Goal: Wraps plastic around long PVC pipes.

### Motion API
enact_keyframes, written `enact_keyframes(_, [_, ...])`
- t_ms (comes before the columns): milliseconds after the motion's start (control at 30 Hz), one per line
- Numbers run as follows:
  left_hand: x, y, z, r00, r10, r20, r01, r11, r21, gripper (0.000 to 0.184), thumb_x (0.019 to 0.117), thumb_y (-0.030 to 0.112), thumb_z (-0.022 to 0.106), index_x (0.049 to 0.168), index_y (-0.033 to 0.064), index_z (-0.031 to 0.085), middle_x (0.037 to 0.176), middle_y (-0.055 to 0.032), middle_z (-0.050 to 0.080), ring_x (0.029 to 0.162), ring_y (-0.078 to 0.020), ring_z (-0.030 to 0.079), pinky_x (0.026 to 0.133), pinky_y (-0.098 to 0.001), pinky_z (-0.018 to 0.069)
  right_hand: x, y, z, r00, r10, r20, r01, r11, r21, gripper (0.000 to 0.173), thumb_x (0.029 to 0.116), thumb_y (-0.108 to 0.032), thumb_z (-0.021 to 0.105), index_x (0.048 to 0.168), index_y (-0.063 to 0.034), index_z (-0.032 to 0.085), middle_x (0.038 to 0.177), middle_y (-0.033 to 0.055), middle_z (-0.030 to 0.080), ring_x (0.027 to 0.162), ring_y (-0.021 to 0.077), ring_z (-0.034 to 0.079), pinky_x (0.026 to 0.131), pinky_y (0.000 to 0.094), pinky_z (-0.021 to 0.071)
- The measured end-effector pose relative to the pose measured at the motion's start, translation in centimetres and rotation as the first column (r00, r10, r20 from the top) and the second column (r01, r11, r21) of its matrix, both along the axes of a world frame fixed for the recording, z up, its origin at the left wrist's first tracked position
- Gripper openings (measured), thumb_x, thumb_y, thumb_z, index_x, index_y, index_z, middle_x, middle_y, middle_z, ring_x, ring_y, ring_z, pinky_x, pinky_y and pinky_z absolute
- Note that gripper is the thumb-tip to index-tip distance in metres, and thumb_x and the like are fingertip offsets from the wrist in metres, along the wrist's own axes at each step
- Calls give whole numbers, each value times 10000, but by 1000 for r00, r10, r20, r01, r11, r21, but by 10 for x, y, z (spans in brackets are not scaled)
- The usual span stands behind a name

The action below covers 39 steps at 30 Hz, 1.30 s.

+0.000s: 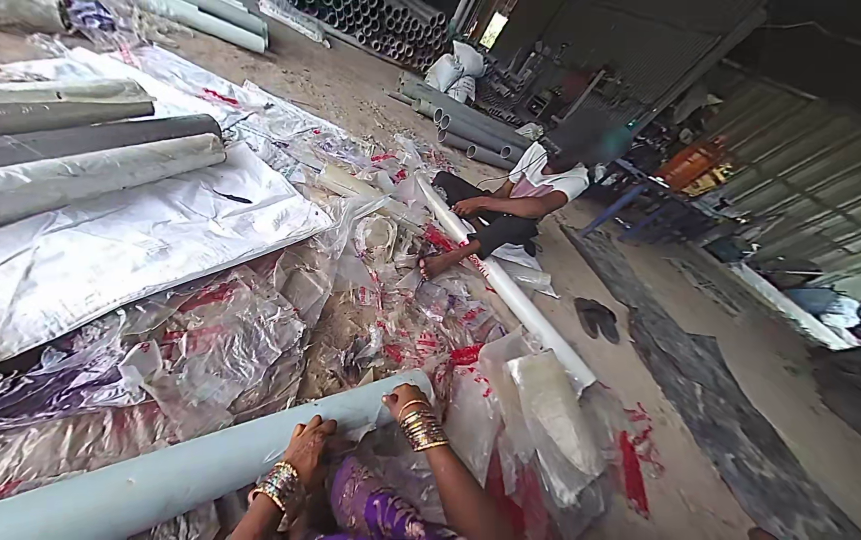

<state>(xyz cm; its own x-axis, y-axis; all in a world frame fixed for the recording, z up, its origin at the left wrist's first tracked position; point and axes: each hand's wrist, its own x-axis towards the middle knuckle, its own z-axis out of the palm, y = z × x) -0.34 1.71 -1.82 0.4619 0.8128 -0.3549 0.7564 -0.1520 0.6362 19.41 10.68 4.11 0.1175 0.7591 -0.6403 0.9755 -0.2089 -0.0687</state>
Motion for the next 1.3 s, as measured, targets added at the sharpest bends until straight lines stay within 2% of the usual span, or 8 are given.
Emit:
enact_keyframes(133, [0, 0, -2, 1000, 18, 18, -18, 1000, 13, 365, 979, 97, 609, 1273, 262, 747, 1250, -165, 682, 1255, -417, 544, 1009, -624, 384, 28, 0, 3, 903, -302, -306, 363, 916, 168, 317, 1045, -217, 576, 1113, 66, 702, 1163, 245, 698, 1113, 339, 655, 1005, 511, 467])
enact_keyframes(233, [0, -2, 0, 1000, 22, 19, -22, 1000, 4, 373, 990, 93, 589, 1278, 270, 745, 1255, -166, 680, 1250, -414, 546, 1015, -618, 383, 57, -5, 7, 889, -349, -297, 422, 876, 235, 294, 1010, -221, 636, 1023, 65, 699, 1053, 240, 694, 1005, 336, 651, 926, 522, 477])
enact_keyframes(433, [-3, -2, 4, 999, 17, 46, -17, 1000, -13, 407, 975, 64, 574, 1289, 265, 738, 1242, -179, 672, 1237, -415, 542, 1008, -615, 377, 94, -11, 41, 929, -369, -22, 348, 853, 388, 301, 1012, -235, 629, 1085, 41, 725, 1171, 264, 704, 1159, 412, 653, 986, 585, 474])
enact_keyframes(700, [-3, -3, 3, 997, 10, 79, -10, 1000, -6, 393, 977, 67, 572, 1287, 243, 739, 1246, -193, 664, 1233, -427, 540, 993, -630, 379, 143, -12, 49, 861, -497, 106, 385, 773, 504, 316, 1045, -252, 574, 1132, 20, 709, 1221, 292, 680, 1201, 443, 633, 960, 617, 474])
enact_keyframes(967, [-6, -1, 5, 998, 10, 65, -9, 1000, -16, 399, 974, 76, 585, 1292, 265, 735, 1254, -172, 665, 1239, -407, 537, 1001, -613, 379, 235, -31, 122, 698, -715, 48, 404, 448, 798, 416, 1069, -256, 453, 1263, 49, 658, 1295, 339, 637, 1273, 498, 585, 1014, 646, 448])
enact_keyframes(1067, [-3, -1, 4, 997, 15, 77, -14, 1000, -13, 395, 967, 73, 591, 1283, 258, 740, 1261, -175, 663, 1238, -412, 537, 998, -618, 376, 226, -28, 133, 799, -601, -10, 389, 503, 772, 471, 1040, -368, 601, 1181, 74, 681, 1202, 345, 663, 1203, 495, 607, 1009, 639, 428])
enact_keyframes(1200, [-5, -3, 3, 996, 21, 83, -20, 1000, -23, 400, 963, 69, 604, 1295, 252, 732, 1269, -182, 657, 1234, -415, 534, 997, -620, 372, 146, 9, 63, 962, -229, -149, 272, 757, 594, 435, 928, -286, 785, 1186, 53, 697, 1032, 256, 710, 973, 385, 663, 929, 573, 478])
enact_keyframes(1300, [-5, -2, 2, 996, 10, 89, -9, 1000, -16, 395, 970, 72, 595, 1300, 244, 729, 1260, -195, 657, 1233, -424, 534, 993, -624, 373, 89, 22, 5, 981, -49, -185, 125, 899, 420, 479, 887, -292, 825, 1205, 46, 704, 1170, 249, 696, 1120, 366, 649, 1038, 532, 462])
